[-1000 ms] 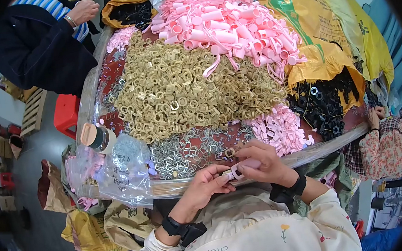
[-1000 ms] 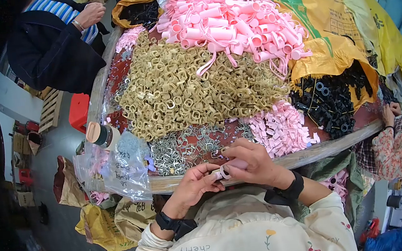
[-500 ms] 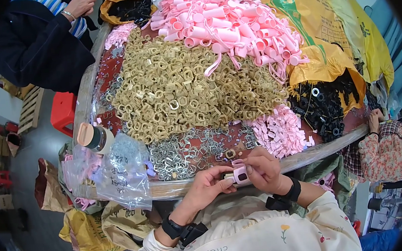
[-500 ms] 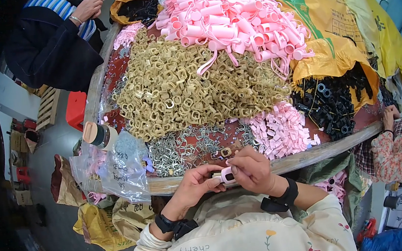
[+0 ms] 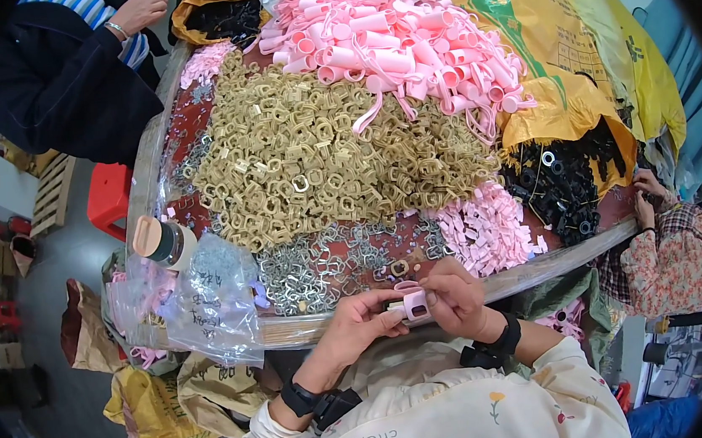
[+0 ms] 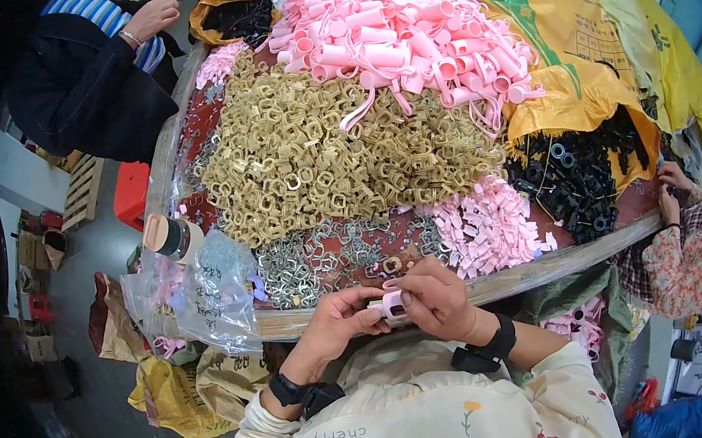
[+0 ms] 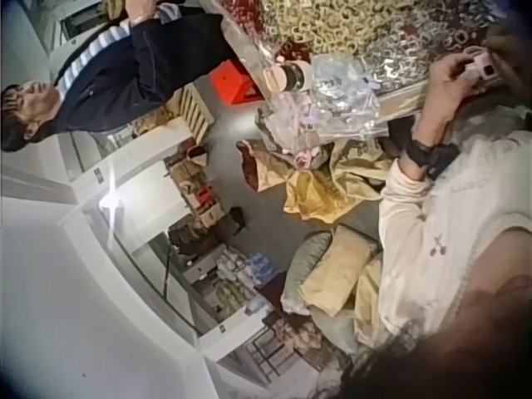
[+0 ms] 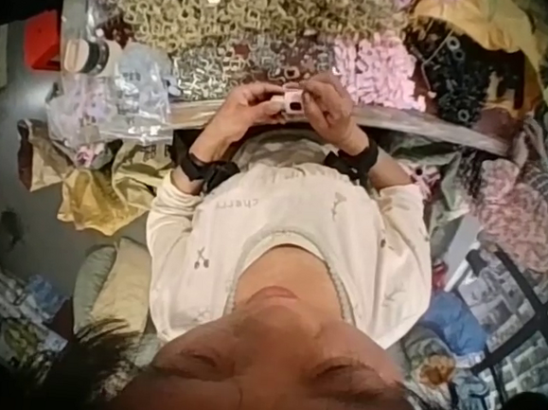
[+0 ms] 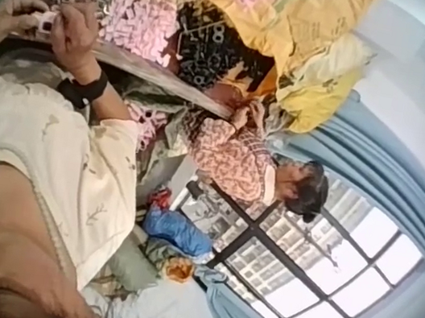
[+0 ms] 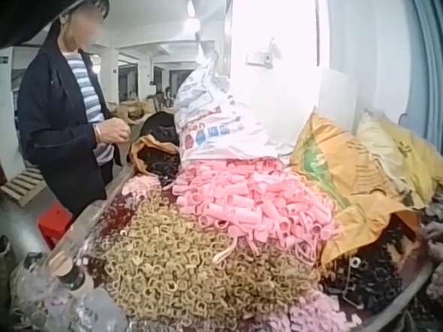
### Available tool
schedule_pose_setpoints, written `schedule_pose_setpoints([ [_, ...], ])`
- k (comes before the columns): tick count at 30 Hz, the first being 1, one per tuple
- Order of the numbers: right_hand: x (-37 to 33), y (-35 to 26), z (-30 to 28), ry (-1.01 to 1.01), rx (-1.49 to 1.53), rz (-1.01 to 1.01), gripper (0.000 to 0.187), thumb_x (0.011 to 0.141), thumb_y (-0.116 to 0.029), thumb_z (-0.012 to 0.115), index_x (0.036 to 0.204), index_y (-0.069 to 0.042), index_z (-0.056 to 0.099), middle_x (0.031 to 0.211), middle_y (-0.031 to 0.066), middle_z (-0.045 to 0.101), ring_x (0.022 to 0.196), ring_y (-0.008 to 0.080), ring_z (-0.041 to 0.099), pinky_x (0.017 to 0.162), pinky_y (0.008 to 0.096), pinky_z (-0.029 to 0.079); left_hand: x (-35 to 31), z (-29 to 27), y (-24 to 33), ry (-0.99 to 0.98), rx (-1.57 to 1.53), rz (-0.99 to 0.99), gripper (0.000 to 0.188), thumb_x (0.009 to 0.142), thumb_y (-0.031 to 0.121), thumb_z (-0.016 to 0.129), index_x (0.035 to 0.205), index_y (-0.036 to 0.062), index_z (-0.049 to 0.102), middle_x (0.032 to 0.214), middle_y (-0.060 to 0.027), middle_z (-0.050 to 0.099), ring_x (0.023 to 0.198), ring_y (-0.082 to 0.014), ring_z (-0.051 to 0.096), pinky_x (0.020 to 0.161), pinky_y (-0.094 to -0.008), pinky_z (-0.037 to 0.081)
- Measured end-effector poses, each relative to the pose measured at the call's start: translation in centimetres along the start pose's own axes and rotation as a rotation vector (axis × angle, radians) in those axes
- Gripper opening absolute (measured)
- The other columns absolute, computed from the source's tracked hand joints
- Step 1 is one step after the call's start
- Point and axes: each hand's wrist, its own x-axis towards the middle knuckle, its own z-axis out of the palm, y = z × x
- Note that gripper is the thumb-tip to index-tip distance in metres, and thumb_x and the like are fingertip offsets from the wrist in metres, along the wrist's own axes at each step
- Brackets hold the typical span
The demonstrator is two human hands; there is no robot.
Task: The person picks up a black plastic component and a pink plastic sleeve from the table, inserts the black component into the sleeve, and then places the assembled unit into a large green bag.
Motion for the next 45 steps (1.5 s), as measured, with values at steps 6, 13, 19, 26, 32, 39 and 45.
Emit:
schedule_pose_setpoints([
  [6,-0.6,-0.3,0.3,-0.028,-0.037,0.083,0.012,0.073,0.003,0.047,0.083,0.002,0.053,0.075,0.0109,0.052,0.063,0.0198,0.050,0.055,0.0277,0.040,0.0,0.3,0.5,0.024,0.010,-0.036,0.029,0.081,0.007,0.053,0.108,-0.0019,0.049,0.087,-0.0082,0.058,0.070,-0.0106,0.058,0.062,-0.0196,0.048],
  [13,-1.7,0.9,0.9,0.076,0.181,0.423,0.013,0.075,0.001,0.049,0.086,0.001,0.055,0.074,0.0112,0.051,0.064,0.0206,0.049,0.056,0.0279,0.041,0.1,0.9,0.2,0.027,0.019,-0.056,0.029,0.080,0.011,0.055,0.107,-0.0002,0.051,0.087,-0.0073,0.059,0.072,-0.0113,0.058,0.066,-0.0213,0.049],
  [19,-1.2,-0.1,0.6,0.098,0.030,0.254,0.013,0.076,0.000,0.049,0.087,0.002,0.055,0.076,0.0123,0.052,0.066,0.0216,0.051,0.058,0.0285,0.042,0.4,1.0,0.4,0.050,-0.021,-0.032,0.031,0.080,0.011,0.055,0.109,0.0006,0.050,0.088,-0.0075,0.059,0.073,-0.0115,0.058,0.067,-0.0214,0.048],
  [26,-0.9,-0.3,0.7,0.047,0.001,0.272,0.014,0.078,-0.002,0.043,0.086,0.002,0.054,0.080,0.0115,0.052,0.071,0.0211,0.049,0.064,0.0280,0.040,0.5,1.1,0.1,0.054,-0.007,-0.021,0.033,0.080,0.011,0.055,0.111,0.0002,0.048,0.089,-0.0072,0.059,0.073,-0.0116,0.058,0.067,-0.0217,0.049],
  [32,-0.8,0.5,-0.3,-0.188,0.101,0.344,0.022,0.080,-0.011,0.047,0.096,0.003,0.052,0.090,0.0135,0.051,0.082,0.0232,0.049,0.071,0.0298,0.040,0.7,0.5,-0.1,0.106,0.004,-0.019,0.036,0.080,0.011,0.055,0.114,-0.0001,0.046,0.092,-0.0069,0.058,0.073,-0.0117,0.058,0.066,-0.0222,0.049],
  [39,2.7,0.5,-3.2,-0.711,0.262,0.130,0.062,0.075,-0.034,0.058,0.121,0.001,0.036,0.117,0.0177,0.041,0.110,0.0295,0.038,0.090,0.0362,0.032,0.7,0.8,0.7,-0.008,-0.048,0.024,0.043,0.079,0.005,0.054,0.119,-0.0001,0.038,0.098,-0.0076,0.056,0.078,-0.0133,0.058,0.066,-0.0242,0.050],
  [45,1.8,0.4,-3.4,-0.839,0.432,0.043,0.076,0.068,-0.040,0.063,0.124,0.000,0.031,0.123,0.0179,0.036,0.116,0.0312,0.032,0.094,0.0391,0.028,0.9,1.9,0.6,-0.019,-0.087,-0.090,0.056,0.078,0.001,0.054,0.126,0.0016,0.027,0.104,-0.0084,0.052,0.084,-0.0149,0.056,0.069,-0.0252,0.049],
])
